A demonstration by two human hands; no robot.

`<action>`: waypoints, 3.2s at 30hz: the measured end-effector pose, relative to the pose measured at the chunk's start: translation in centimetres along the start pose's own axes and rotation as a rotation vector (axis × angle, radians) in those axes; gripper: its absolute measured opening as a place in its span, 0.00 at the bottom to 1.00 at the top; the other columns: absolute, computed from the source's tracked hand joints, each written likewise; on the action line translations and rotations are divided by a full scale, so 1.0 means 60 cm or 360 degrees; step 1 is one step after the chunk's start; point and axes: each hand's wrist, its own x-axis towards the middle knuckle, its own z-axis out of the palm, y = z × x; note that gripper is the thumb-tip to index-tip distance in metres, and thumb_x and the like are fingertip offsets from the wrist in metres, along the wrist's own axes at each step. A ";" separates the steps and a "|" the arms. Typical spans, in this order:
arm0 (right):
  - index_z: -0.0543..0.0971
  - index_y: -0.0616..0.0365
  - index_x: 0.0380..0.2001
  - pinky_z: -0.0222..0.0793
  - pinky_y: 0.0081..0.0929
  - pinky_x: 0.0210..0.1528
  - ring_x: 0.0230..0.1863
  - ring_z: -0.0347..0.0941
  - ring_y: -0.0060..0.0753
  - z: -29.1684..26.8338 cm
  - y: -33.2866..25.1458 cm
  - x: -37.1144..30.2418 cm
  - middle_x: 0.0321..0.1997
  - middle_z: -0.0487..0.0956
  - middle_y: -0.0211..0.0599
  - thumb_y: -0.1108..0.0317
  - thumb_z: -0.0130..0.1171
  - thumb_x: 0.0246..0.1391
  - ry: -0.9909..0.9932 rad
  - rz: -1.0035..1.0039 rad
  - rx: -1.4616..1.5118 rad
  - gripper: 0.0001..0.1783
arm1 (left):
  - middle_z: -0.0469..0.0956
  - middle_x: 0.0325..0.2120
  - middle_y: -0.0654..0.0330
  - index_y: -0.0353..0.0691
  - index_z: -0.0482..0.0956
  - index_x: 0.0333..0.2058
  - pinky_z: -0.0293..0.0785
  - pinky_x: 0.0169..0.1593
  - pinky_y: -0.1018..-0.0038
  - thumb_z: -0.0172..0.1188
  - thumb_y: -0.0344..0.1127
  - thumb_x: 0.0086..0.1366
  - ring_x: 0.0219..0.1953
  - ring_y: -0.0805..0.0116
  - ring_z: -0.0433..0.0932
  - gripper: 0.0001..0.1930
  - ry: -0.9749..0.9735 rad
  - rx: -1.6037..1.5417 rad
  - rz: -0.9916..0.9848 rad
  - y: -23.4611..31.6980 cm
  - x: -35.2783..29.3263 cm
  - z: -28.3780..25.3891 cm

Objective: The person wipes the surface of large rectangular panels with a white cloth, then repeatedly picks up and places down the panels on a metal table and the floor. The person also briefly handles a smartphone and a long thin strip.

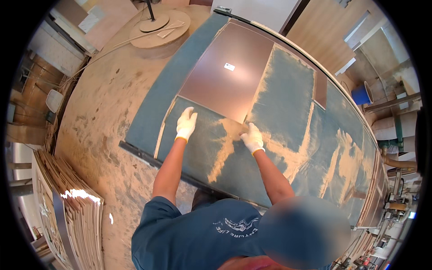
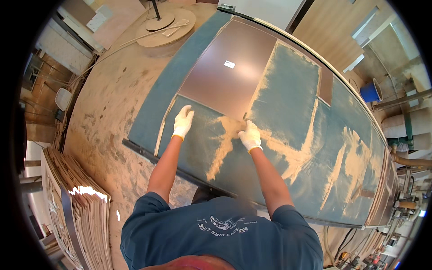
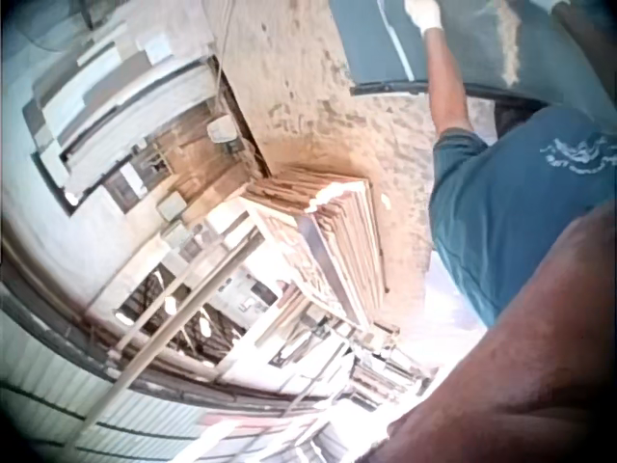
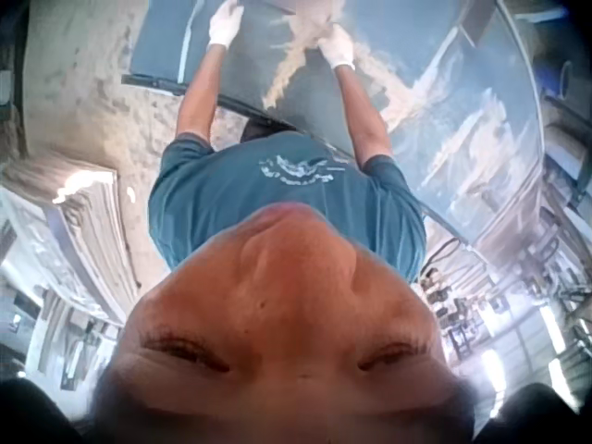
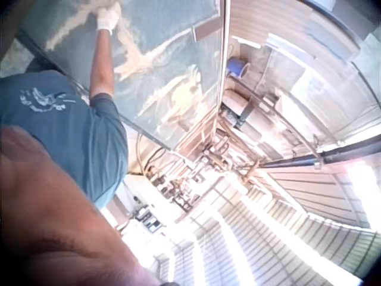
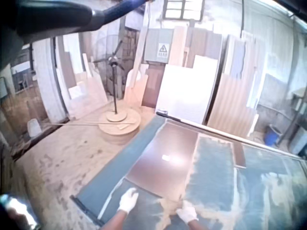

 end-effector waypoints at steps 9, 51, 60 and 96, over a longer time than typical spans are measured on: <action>0.61 0.61 0.63 0.60 0.50 0.63 0.66 0.60 0.57 0.029 -0.058 0.137 0.66 0.63 0.57 0.51 0.76 0.33 0.0132 -0.0019 -0.0289 0.55 | 0.69 0.57 0.50 0.41 0.69 0.53 0.62 0.62 0.53 0.61 0.43 0.57 0.59 0.48 0.68 0.25 0.0196 0.1272 0.0390 -0.021 0.244 0.058; 0.63 0.55 0.68 0.53 0.40 0.68 0.69 0.59 0.39 -0.045 0.332 -0.901 0.72 0.62 0.35 0.36 0.40 0.62 -0.0612 0.0367 0.1624 0.42 | 0.82 0.37 0.41 0.30 0.80 0.44 0.75 0.47 0.55 0.60 0.46 0.56 0.44 0.42 0.80 0.24 -0.0055 0.0632 -0.0003 0.279 -1.072 -0.129; 0.63 0.55 0.68 0.52 0.40 0.70 0.70 0.58 0.40 0.163 0.313 -1.241 0.72 0.62 0.37 0.37 0.42 0.62 -0.1025 -0.0212 0.1311 0.41 | 0.80 0.20 0.47 0.33 0.74 0.34 0.77 0.31 0.56 0.62 0.43 0.56 0.27 0.46 0.82 0.17 0.0975 0.0927 -0.0026 0.301 -1.728 -0.234; 0.79 0.69 0.47 0.66 0.43 0.56 0.56 0.74 0.57 0.904 0.387 -3.341 0.49 0.79 0.62 0.45 0.45 0.58 -0.2467 -0.1876 -0.1528 0.34 | 0.78 0.23 0.55 0.24 0.79 0.29 0.71 0.30 0.67 0.62 0.40 0.57 0.24 0.68 0.73 0.18 0.3656 -0.1375 -0.2429 -0.272 -3.844 -0.278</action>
